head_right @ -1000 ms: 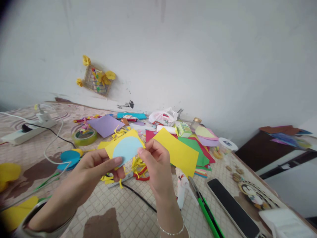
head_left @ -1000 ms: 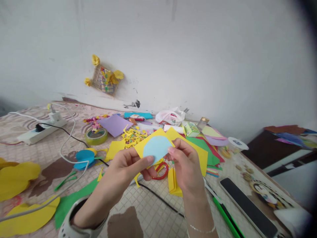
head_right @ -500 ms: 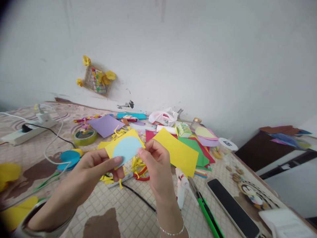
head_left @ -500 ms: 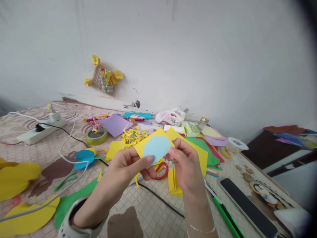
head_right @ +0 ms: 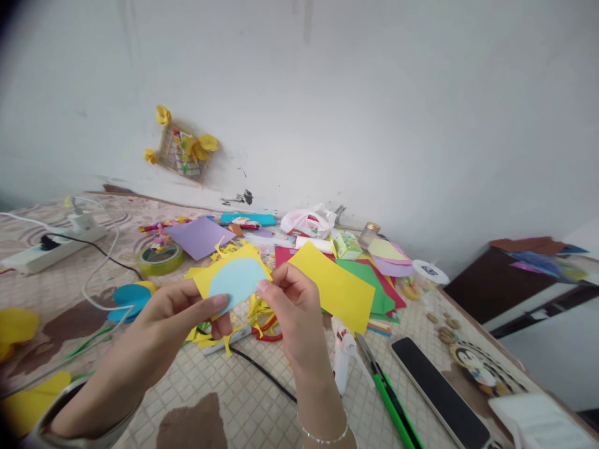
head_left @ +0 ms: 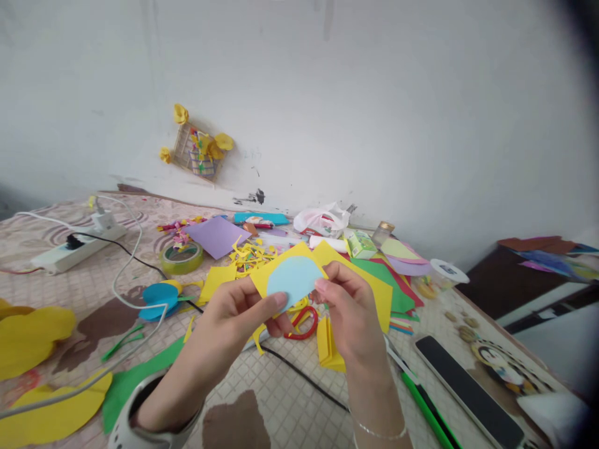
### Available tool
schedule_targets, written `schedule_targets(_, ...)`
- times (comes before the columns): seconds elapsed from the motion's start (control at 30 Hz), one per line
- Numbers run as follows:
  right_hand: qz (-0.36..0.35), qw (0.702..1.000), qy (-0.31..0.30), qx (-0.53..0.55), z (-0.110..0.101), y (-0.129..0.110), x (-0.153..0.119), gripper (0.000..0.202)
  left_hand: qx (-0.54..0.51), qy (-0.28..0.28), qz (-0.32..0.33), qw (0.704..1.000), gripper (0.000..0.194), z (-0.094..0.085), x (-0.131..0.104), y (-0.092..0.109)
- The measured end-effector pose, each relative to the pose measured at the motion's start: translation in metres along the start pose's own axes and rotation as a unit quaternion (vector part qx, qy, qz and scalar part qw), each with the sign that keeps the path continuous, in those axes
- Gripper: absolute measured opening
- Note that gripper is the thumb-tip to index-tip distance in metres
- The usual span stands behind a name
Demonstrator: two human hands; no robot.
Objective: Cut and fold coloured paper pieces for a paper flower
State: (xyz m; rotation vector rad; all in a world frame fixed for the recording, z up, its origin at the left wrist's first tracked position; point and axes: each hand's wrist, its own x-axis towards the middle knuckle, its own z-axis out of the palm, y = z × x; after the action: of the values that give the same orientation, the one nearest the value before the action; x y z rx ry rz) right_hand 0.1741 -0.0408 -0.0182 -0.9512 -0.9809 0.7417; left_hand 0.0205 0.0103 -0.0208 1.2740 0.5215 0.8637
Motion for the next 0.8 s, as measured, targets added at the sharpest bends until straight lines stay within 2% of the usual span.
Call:
schedule_targets(0.17,-0.002,1.0,-0.013,-0.005,-0.001,0.001,0.0,0.022,0.022,0.009,0.03,0.999,0.018,-0.001,-0.003,-0.001)
schedule_targets(0.37,-0.047,0.998,-0.002,-0.04,-0.005,0.002,0.0,0.035,0.025,0.01,0.053,0.998,0.017,0.0,-0.004,0.002)
schedule_targets(0.57,-0.035,0.998,-0.029,-0.053,-0.005,0.002,0.0,0.021,0.058,0.021,0.057,0.996,0.018,0.001,-0.003,0.001)
schedule_targets(0.7,-0.034,0.995,-0.037,-0.081,-0.007,0.0,0.001,0.022,0.076,-0.008,0.028,0.997,0.02,-0.004,0.0,0.002)
schedule_targets(0.8,-0.017,0.987,-0.08,-0.141,-0.01,-0.004,0.001,0.021,0.075,-0.05,-0.021,0.996,0.017,-0.012,0.004,0.004)
